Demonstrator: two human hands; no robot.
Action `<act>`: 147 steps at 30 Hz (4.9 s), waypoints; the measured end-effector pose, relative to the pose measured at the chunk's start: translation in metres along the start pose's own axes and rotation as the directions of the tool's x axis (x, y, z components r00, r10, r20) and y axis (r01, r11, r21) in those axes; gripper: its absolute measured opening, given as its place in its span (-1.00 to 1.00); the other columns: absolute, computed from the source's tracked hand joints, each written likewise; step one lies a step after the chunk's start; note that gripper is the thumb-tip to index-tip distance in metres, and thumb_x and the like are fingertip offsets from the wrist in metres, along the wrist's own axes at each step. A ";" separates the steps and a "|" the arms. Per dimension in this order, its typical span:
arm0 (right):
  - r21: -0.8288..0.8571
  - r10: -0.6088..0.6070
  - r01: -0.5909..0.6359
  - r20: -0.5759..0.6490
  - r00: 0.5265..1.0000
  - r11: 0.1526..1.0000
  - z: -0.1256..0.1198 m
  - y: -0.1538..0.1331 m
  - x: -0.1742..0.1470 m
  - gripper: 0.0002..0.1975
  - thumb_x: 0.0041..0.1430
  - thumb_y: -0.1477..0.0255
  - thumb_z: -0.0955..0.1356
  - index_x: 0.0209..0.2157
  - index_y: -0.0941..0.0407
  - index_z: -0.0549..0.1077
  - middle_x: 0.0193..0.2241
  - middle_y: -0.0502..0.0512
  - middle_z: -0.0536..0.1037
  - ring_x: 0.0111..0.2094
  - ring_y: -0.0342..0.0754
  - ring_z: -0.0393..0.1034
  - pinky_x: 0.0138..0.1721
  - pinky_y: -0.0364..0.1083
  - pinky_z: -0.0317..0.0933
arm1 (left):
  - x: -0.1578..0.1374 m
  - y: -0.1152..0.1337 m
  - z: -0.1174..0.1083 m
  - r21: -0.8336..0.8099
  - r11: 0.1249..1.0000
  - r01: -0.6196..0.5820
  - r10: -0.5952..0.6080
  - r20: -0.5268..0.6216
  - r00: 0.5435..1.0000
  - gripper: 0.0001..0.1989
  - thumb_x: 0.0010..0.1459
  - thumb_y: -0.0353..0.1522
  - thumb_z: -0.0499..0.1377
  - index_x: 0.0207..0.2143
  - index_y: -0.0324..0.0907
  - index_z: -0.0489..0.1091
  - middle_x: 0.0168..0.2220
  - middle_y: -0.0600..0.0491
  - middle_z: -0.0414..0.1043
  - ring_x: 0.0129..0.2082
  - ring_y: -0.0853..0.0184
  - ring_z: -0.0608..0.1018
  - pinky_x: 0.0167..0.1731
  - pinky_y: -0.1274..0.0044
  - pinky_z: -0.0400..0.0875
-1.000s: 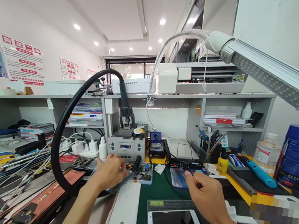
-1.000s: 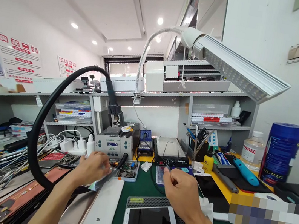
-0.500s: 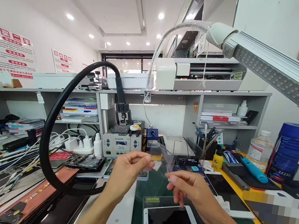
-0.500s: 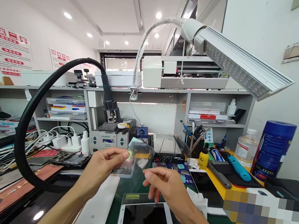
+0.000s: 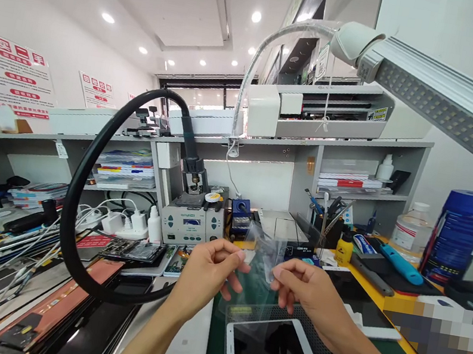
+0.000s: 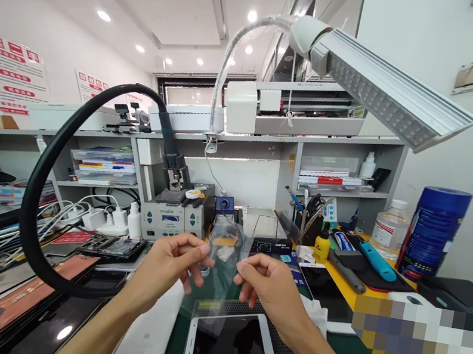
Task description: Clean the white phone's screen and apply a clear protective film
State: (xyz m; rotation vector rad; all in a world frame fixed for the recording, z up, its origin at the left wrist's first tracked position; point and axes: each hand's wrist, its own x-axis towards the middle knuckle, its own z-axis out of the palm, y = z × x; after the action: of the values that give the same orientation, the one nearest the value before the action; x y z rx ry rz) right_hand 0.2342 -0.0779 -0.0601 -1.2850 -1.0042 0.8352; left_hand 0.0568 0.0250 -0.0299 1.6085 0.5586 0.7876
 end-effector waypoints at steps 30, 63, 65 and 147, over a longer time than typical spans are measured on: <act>-0.035 -0.073 0.080 0.188 0.979 0.996 0.000 -0.003 -0.011 -0.65 0.18 0.10 0.40 -0.41 0.11 0.58 -0.53 0.01 0.43 -0.54 -0.14 0.23 -0.56 -0.15 0.12 | 0.004 -0.003 -0.004 -0.159 0.982 0.104 -0.092 0.079 0.993 -0.69 0.07 -0.17 0.31 -0.36 -0.26 0.45 -0.62 0.12 0.37 -0.75 0.47 0.35 -0.77 0.60 0.35; 0.081 -0.014 0.001 0.158 0.987 0.997 0.000 -0.006 -0.012 -0.64 0.19 0.11 0.41 -0.24 0.14 0.59 -0.43 0.05 0.50 -0.55 -0.21 0.23 -0.59 -0.20 0.07 | 0.000 -0.016 0.003 -0.282 0.956 0.074 0.014 0.300 0.954 -0.56 0.06 -0.24 0.36 -0.03 -0.24 0.45 -0.12 -0.11 0.42 -0.11 0.17 0.47 -0.06 0.32 0.36; 0.075 -0.017 0.007 0.133 0.991 0.997 -0.001 -0.006 -0.011 -0.64 0.19 0.11 0.41 -0.28 0.15 0.59 -0.44 0.05 0.50 -0.55 -0.20 0.22 -0.58 -0.19 0.07 | 0.001 -0.016 0.001 -0.339 0.936 0.093 0.026 0.331 0.943 -0.61 0.08 -0.27 0.34 -0.05 -0.24 0.47 -0.13 -0.11 0.42 -0.13 0.17 0.49 -0.06 0.29 0.36; -0.357 0.047 0.088 0.351 0.935 0.930 -0.058 -0.025 0.005 -0.47 0.18 0.20 0.41 0.17 -0.01 0.40 0.06 0.19 0.47 0.00 0.16 0.38 -0.10 0.02 0.32 | -0.016 -0.016 0.004 0.731 0.527 -0.433 0.224 0.372 0.901 -0.46 -0.12 -0.28 0.30 -0.04 -0.19 0.32 -0.09 -0.08 0.26 -0.11 0.08 0.33 -0.09 0.32 0.30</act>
State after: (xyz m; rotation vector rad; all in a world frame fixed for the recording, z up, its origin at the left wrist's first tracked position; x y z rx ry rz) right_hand 0.2888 -0.0968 -0.0343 -1.4645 -1.5177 0.9100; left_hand 0.0503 0.0137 -0.0492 2.7004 0.4537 0.6181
